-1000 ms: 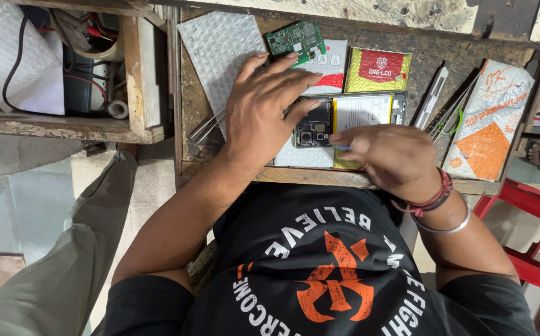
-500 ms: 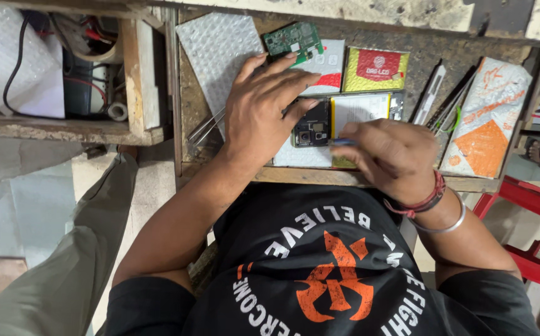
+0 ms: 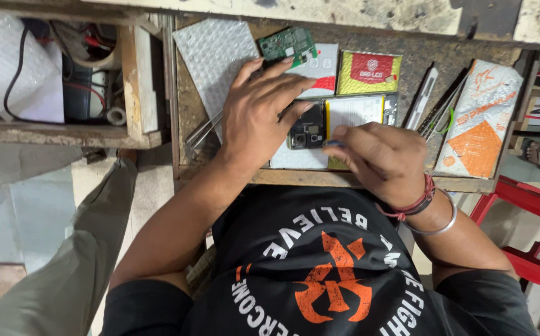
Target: The person repairs a smartphone at a workbench. They press and reposition the opened phone with its battery exposed, use a screwdriver on the device, peel a protective film from a small component, hold the phone up to view its screen, and continue working on the phone with the screwdriver.
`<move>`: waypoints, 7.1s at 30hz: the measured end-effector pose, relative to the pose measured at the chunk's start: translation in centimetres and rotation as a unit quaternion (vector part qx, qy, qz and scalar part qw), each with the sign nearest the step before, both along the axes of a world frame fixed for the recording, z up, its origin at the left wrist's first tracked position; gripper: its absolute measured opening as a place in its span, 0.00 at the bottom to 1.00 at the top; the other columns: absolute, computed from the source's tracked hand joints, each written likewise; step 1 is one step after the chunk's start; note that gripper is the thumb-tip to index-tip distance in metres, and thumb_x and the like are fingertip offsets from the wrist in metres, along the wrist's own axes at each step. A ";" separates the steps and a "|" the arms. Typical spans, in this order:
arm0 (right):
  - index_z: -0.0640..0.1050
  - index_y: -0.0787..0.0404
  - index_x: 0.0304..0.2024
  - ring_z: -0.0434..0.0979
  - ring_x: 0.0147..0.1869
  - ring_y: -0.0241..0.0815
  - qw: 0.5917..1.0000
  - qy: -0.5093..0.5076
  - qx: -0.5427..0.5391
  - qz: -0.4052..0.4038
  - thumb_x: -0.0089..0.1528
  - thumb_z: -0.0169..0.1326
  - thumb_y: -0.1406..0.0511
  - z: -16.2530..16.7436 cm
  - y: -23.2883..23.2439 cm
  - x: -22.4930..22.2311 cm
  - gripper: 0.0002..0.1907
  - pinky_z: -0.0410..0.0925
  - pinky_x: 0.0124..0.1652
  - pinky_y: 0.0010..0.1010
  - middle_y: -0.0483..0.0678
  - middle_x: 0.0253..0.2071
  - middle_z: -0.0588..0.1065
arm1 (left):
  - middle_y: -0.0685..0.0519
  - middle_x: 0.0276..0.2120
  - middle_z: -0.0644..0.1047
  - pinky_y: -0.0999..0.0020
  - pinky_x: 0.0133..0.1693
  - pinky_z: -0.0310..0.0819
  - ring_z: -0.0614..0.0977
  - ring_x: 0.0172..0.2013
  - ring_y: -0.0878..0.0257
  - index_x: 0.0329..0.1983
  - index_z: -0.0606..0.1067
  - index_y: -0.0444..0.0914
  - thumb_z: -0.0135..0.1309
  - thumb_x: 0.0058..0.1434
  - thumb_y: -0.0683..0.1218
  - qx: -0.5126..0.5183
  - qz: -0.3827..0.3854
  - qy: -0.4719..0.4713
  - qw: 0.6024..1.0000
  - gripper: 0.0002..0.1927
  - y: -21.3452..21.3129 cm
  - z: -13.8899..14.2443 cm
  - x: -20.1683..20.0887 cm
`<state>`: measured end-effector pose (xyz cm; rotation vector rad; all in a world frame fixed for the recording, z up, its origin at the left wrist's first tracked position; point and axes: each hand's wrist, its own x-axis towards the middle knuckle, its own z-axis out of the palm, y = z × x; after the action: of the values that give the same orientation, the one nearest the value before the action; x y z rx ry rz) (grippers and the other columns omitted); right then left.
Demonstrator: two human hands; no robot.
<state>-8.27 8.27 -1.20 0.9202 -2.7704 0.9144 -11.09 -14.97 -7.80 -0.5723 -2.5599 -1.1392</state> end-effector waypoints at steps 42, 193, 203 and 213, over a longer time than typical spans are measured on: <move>0.61 0.74 0.56 0.79 0.35 0.46 0.973 0.164 -0.065 -0.147 0.60 0.66 0.75 -0.6 2.5 0.7 0.30 0.71 0.38 0.39 0.50 0.33 0.77 | 0.52 0.49 0.83 0.53 0.65 0.64 0.81 0.58 0.55 0.49 0.82 0.41 0.66 0.61 0.53 0.018 -0.063 0.044 0.997 0.17 -0.1 1.7 0.1; 0.78 0.67 0.53 0.80 0.38 0.39 0.961 -0.121 -0.201 -0.145 0.72 0.50 0.59 -4.2 0.7 1.8 0.17 0.71 0.40 0.27 0.50 0.36 0.79 | 0.46 0.39 0.80 0.60 0.52 0.78 0.82 0.44 0.58 0.57 0.73 0.31 0.23 0.72 0.76 0.659 -0.257 -0.398 0.584 0.48 4.4 2.2 -1.9; 0.77 0.68 0.55 0.82 0.41 0.39 0.962 -0.114 -0.208 -0.134 0.73 0.50 0.60 -4.3 0.8 1.8 0.17 0.72 0.42 0.28 0.50 0.38 0.80 | 0.46 0.39 0.80 0.60 0.52 0.77 0.82 0.44 0.58 0.57 0.73 0.30 0.24 0.71 0.77 0.667 -0.257 -0.404 0.571 0.48 4.5 2.1 -1.9; 0.77 0.67 0.53 0.81 0.38 0.38 0.960 -0.122 -0.205 -0.144 0.72 0.51 0.60 -4.5 0.8 1.9 0.16 0.72 0.41 0.27 0.49 0.36 0.79 | 0.46 0.39 0.80 0.60 0.53 0.78 0.82 0.43 0.58 0.56 0.73 0.30 0.24 0.72 0.76 0.657 -0.248 -0.396 0.591 0.48 4.5 2.0 -1.8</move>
<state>-6.39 9.11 -5.67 0.3486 -2.6327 1.5485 -12.92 -10.51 -5.76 -0.3276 -1.0112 -3.4580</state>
